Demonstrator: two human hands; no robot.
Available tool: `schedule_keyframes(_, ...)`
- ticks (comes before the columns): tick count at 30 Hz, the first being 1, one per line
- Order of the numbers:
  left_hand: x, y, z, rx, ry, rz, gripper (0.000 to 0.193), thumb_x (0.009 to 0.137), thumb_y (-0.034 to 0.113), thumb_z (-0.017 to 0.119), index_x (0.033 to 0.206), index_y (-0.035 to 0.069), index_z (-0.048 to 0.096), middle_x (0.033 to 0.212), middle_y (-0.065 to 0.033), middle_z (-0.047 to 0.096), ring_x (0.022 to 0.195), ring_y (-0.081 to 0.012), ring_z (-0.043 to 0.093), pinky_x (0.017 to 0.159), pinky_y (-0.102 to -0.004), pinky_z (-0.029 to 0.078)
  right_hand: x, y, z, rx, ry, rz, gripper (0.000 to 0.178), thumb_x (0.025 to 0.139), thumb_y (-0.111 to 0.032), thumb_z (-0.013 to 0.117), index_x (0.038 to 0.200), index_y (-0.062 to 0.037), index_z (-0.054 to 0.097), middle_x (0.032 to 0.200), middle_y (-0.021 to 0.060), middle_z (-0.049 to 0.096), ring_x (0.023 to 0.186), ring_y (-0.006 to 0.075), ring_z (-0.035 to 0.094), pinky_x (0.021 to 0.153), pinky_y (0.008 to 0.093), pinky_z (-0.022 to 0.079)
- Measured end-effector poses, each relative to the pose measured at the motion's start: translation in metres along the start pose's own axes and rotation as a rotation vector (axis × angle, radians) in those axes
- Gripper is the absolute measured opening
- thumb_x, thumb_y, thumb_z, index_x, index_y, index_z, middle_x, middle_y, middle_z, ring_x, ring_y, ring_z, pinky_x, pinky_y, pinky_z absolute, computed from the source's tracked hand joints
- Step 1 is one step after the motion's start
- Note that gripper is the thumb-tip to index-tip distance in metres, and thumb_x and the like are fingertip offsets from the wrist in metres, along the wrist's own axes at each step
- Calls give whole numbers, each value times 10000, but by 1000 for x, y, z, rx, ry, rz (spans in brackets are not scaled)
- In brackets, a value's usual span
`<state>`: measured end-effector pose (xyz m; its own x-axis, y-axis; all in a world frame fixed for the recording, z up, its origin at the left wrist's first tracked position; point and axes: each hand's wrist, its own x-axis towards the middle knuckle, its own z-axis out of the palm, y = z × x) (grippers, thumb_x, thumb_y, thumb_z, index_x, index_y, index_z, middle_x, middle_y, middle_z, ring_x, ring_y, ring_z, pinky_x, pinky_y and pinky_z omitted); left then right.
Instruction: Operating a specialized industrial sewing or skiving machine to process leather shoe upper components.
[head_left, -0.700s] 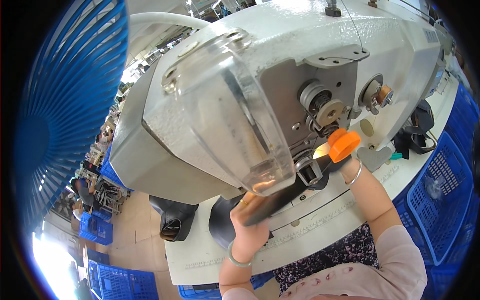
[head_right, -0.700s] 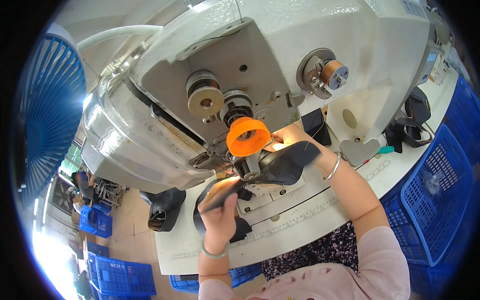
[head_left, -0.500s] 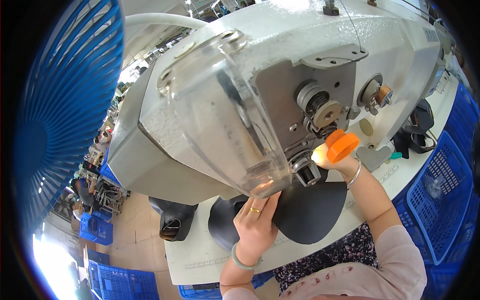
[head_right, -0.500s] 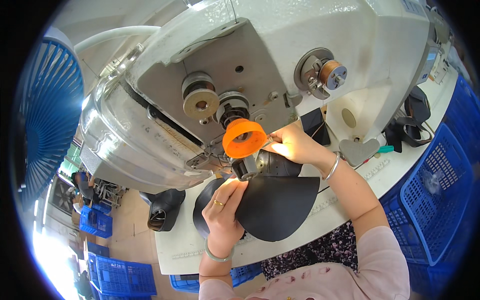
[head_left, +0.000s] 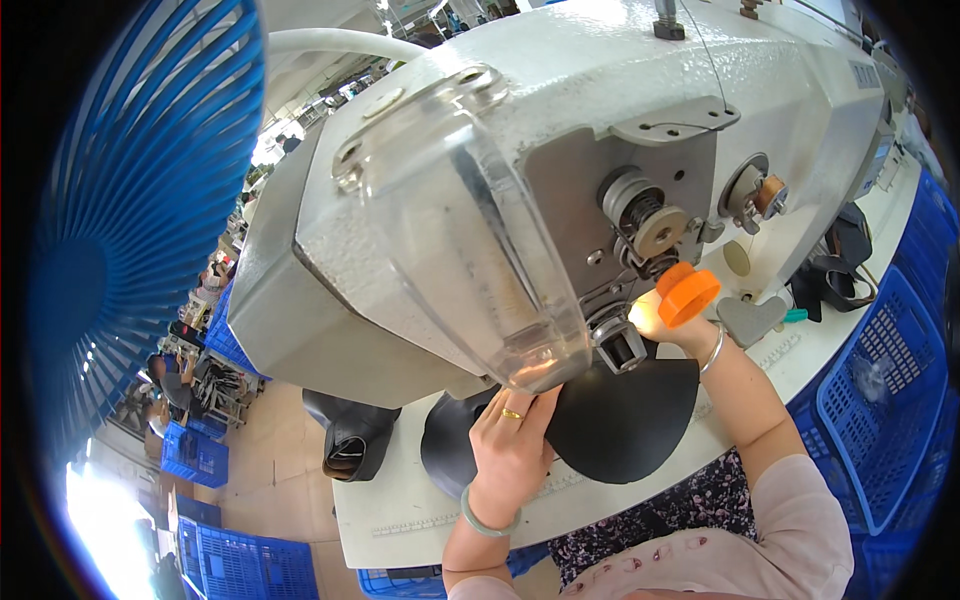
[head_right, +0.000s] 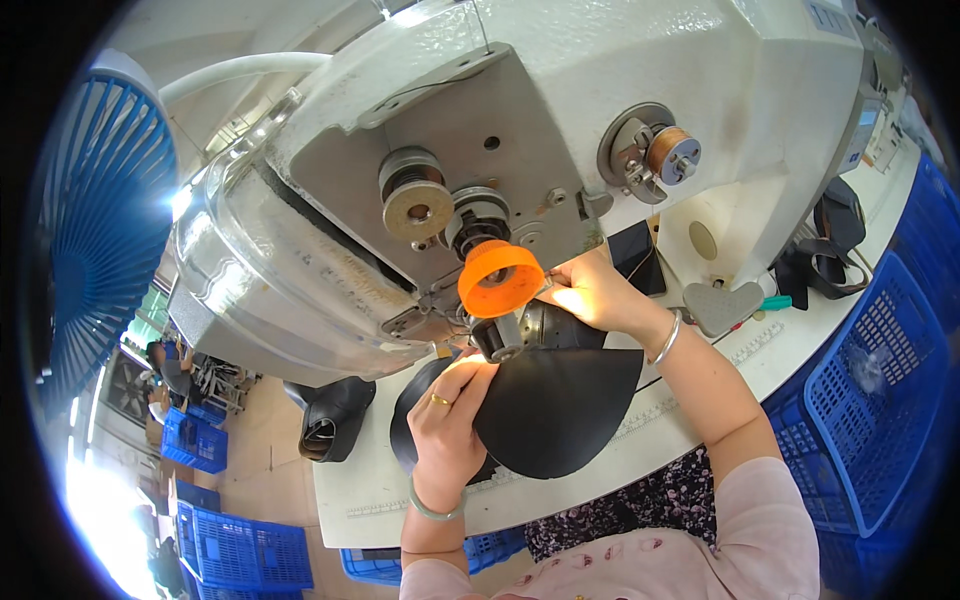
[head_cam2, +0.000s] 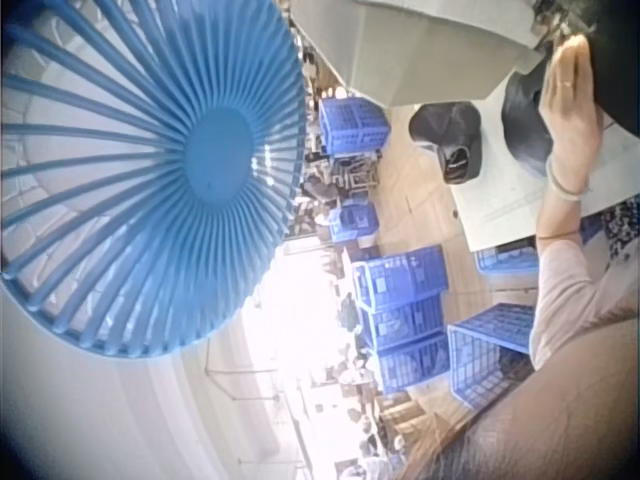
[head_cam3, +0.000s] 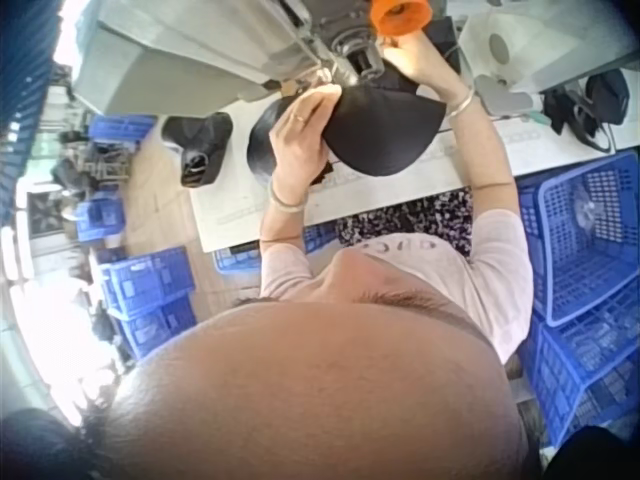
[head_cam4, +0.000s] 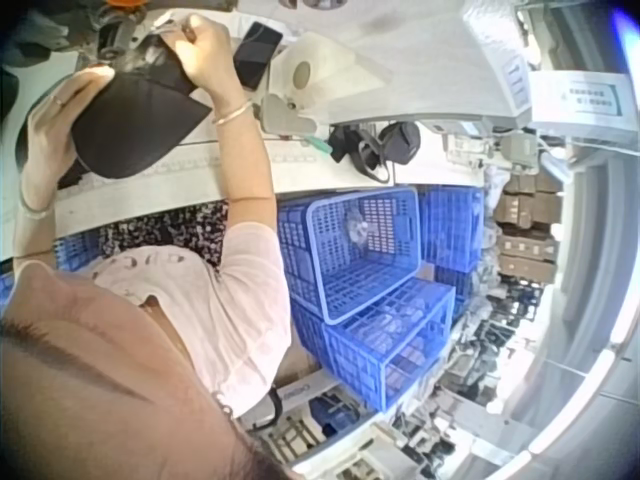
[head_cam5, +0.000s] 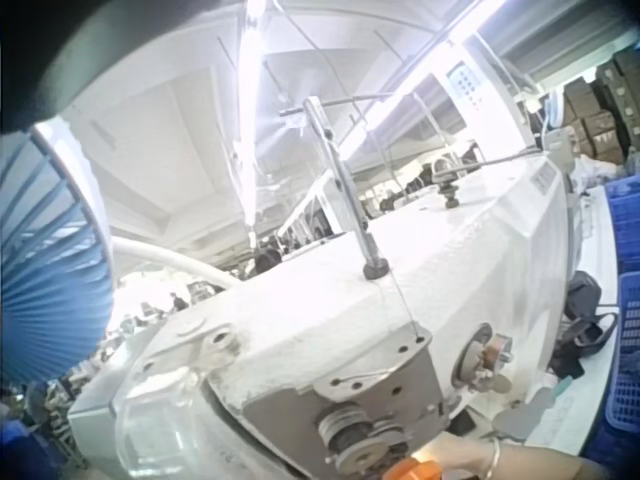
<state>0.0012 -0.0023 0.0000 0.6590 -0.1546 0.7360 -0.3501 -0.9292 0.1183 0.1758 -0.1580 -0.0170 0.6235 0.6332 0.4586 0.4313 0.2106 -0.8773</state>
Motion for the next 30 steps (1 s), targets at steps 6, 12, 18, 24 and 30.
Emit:
schedule_keyframes(6, -1, -16, -2, -43, -33, 24, 382, 611, -35, 637, 992, -9, 650, 972, -110, 604, 899, -309, 647, 773, -344, 532, -5, -10, 3, -46, 35, -69, 190, 860, -66, 596, 1021, 34, 613, 796, 38, 596, 663, 81, 434, 609, 255, 395)
schedule_keyframes(12, -1, 3, 1, 67, 0, 12, 395, 632, 86, 683, 1018, 8, 654, 1034, -112, 591, 937, -320, 633, 779, -358, 533, -12, -26, 5, -411, 63, 52, 193, 854, -138, 629, 879, 52, 605, 628, 101, 502, 568, 137, 402, 544, 306, 375)
schedule_keyframes(18, -8, -14, 2, -786, 89, -484, 219, 775, -36, 606, 990, -42, 646, 974, -156, 661, 858, -292, 652, 775, -291, 495, -12, -10, 5, -377, 131, 3, 229, 848, -167, 644, 816, 52, 585, 588, 120, 466, 530, 172, 376, 514, 323, 357)
schedule_keyframes(24, -5, 7, -2, -236, 20, -138, 407, 670, -42, 664, 1076, -16, 657, 1095, -125, 607, 955, -299, 646, 800, -316, 516, -13, -12, 8, -339, 181, 28, 241, 848, -172, 645, 811, 58, 581, 588, 129, 468, 527, 189, 382, 513, 328, 365)
schedule_keyframes(30, -8, 2, -4, -115, -47, -62, 551, 563, -57, 633, 1111, 4, 648, 1121, -113, 576, 1023, -301, 627, 808, -335, 528, -19, -18, 10, -516, 219, -105, 234, 844, -175, 645, 828, 50, 587, 639, 165, 555, 533, 282, 494, 532, 339, 415)
